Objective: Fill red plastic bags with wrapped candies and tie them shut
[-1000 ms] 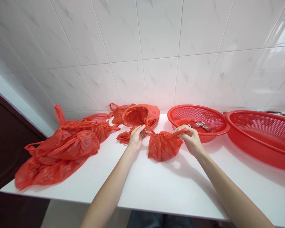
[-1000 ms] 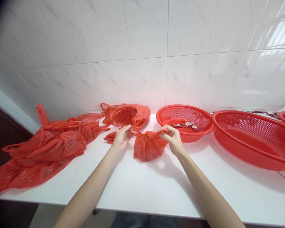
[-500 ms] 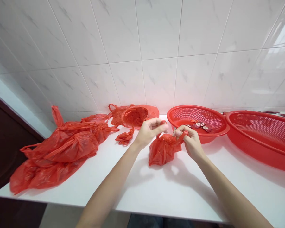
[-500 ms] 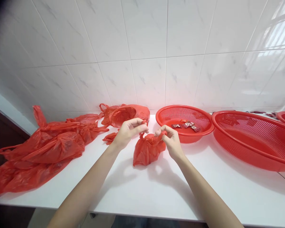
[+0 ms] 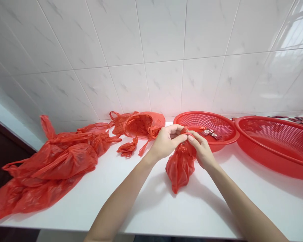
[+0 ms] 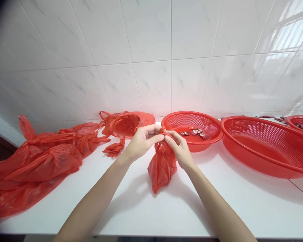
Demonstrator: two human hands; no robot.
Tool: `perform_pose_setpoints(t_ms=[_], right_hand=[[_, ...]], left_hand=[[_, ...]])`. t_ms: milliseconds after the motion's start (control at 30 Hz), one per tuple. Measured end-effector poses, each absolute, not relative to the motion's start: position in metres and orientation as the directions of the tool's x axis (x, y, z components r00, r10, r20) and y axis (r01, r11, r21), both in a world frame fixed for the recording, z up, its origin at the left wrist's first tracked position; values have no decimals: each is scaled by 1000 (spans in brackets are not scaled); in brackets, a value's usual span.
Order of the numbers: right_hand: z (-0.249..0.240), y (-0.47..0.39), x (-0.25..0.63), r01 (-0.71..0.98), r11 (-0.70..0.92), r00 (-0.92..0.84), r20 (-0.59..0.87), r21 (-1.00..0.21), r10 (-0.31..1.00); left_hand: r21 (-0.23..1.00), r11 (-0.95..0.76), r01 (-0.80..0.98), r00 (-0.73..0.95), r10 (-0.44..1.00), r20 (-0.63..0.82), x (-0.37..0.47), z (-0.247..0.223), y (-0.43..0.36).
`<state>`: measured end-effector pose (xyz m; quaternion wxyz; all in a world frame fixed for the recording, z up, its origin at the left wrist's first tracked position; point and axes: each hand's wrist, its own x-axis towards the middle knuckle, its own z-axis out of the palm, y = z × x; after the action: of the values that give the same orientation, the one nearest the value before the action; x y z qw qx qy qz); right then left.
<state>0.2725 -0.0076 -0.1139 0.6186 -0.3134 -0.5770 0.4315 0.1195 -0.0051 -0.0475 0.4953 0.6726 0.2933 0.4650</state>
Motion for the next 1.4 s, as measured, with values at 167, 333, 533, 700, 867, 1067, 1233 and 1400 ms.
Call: perform_pose_setpoints(t_ms=[167,333,533,700,867,1067,1233,1400], right_hand=[[-113,-9,274,-142,334,-243,360,-932,901],[-113,-15,265,89,307,-377,253,-947,891],[-123,-14,250,204,379,-276,318,-903,907],[-132,-15,245,301,414,-220,360,-859,907],[-137,-15,242,336,452,-223,397,-826,891],[-140,-15,238,193,376,-350,295,-906,889],[-146,-16,233,102,403,-371,341,-910,864],[-149,-14,233,47,430,-356,387,-901,850]], left_hand=[[951,-222,-213,350,892,287,118,-46,6],[935,-186,-303,271,923,272,109,-43,11],[910,-244,-334,173,934,314,98,-31,12],[887,-309,-342,167,910,381,98,-28,6],[857,-357,-372,125,896,427,97,-25,2],[831,-379,-408,48,900,434,92,-20,1],[847,-360,-391,58,909,413,92,-21,2],[862,-334,-382,58,922,383,92,-21,2]])
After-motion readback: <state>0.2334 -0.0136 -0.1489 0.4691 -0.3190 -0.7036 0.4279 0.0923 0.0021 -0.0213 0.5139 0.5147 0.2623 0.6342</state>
